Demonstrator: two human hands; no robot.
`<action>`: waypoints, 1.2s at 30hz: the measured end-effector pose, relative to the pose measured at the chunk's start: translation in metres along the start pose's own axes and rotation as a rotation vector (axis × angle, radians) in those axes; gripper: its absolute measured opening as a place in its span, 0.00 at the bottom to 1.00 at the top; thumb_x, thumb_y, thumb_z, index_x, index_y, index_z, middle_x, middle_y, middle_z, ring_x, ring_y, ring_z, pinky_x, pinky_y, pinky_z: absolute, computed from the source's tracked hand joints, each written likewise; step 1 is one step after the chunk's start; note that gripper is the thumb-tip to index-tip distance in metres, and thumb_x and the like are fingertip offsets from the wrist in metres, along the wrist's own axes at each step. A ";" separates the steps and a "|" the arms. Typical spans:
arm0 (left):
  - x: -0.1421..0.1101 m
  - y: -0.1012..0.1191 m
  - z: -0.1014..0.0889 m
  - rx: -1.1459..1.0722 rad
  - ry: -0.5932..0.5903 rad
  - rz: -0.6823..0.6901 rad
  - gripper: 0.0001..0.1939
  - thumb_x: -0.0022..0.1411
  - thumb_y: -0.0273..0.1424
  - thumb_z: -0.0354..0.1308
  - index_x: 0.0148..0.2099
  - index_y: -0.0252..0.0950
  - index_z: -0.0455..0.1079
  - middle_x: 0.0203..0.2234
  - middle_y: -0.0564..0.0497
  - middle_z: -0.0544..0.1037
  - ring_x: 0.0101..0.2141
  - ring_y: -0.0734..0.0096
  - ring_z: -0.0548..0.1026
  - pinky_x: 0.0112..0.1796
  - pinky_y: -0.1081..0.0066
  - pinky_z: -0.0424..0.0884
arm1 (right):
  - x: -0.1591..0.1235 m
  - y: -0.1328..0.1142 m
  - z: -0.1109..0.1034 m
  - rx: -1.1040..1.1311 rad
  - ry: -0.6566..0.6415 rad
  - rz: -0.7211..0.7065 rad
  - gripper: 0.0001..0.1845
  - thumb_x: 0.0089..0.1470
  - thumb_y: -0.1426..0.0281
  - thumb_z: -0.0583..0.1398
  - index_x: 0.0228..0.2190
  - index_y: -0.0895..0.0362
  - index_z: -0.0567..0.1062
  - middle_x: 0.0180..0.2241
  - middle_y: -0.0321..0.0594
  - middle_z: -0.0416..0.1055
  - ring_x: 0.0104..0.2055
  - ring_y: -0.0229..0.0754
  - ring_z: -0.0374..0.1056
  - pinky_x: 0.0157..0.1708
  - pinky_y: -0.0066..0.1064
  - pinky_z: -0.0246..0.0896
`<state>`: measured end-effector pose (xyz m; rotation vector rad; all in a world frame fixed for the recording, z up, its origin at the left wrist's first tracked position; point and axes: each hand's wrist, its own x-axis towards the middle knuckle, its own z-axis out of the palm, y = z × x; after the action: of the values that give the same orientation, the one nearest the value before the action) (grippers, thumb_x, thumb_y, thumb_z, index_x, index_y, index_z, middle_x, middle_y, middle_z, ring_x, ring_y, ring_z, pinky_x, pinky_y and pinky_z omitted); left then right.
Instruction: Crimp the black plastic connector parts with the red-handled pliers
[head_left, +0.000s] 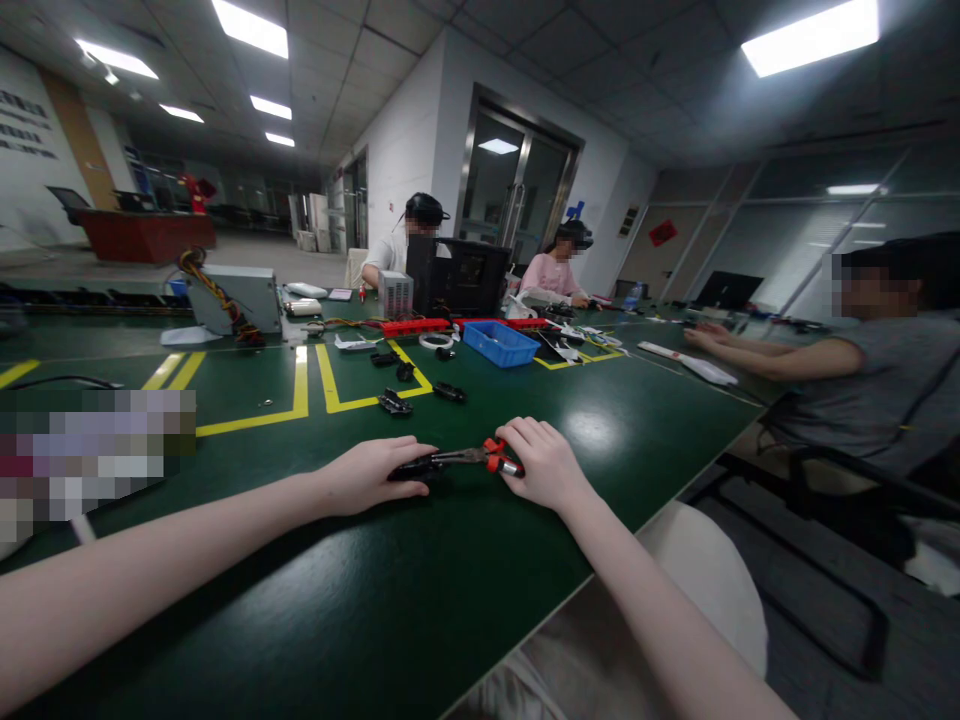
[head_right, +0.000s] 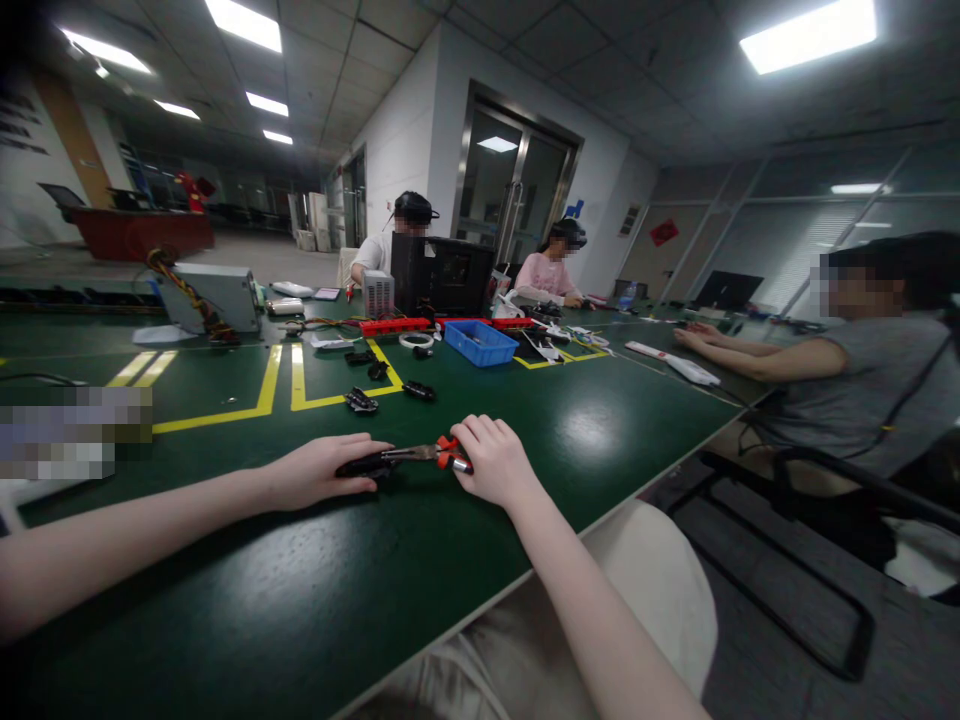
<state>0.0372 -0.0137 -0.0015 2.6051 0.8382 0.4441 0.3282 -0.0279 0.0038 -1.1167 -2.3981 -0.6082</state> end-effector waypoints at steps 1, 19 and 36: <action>0.000 0.000 0.000 0.000 0.001 -0.004 0.26 0.65 0.43 0.54 0.62 0.41 0.58 0.45 0.48 0.72 0.44 0.62 0.73 0.43 0.67 0.68 | 0.000 0.000 0.000 -0.005 0.008 -0.003 0.16 0.45 0.72 0.60 0.40 0.59 0.70 0.40 0.46 0.70 0.39 0.45 0.63 0.36 0.35 0.55; 0.000 0.003 -0.003 0.019 -0.009 0.016 0.25 0.65 0.42 0.53 0.62 0.42 0.58 0.44 0.48 0.71 0.43 0.62 0.73 0.43 0.67 0.68 | 0.001 0.002 -0.002 0.006 0.009 0.002 0.17 0.46 0.72 0.60 0.41 0.59 0.70 0.42 0.47 0.70 0.41 0.47 0.64 0.39 0.37 0.57; 0.000 0.001 -0.002 0.022 -0.002 0.018 0.25 0.66 0.43 0.51 0.61 0.39 0.59 0.45 0.46 0.71 0.43 0.61 0.73 0.43 0.66 0.68 | 0.000 0.002 0.000 0.017 0.004 -0.026 0.16 0.46 0.72 0.59 0.40 0.59 0.70 0.40 0.46 0.69 0.39 0.46 0.65 0.37 0.36 0.58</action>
<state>0.0370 -0.0142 0.0009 2.6346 0.8247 0.4395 0.3294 -0.0267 0.0044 -1.0771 -2.4136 -0.5966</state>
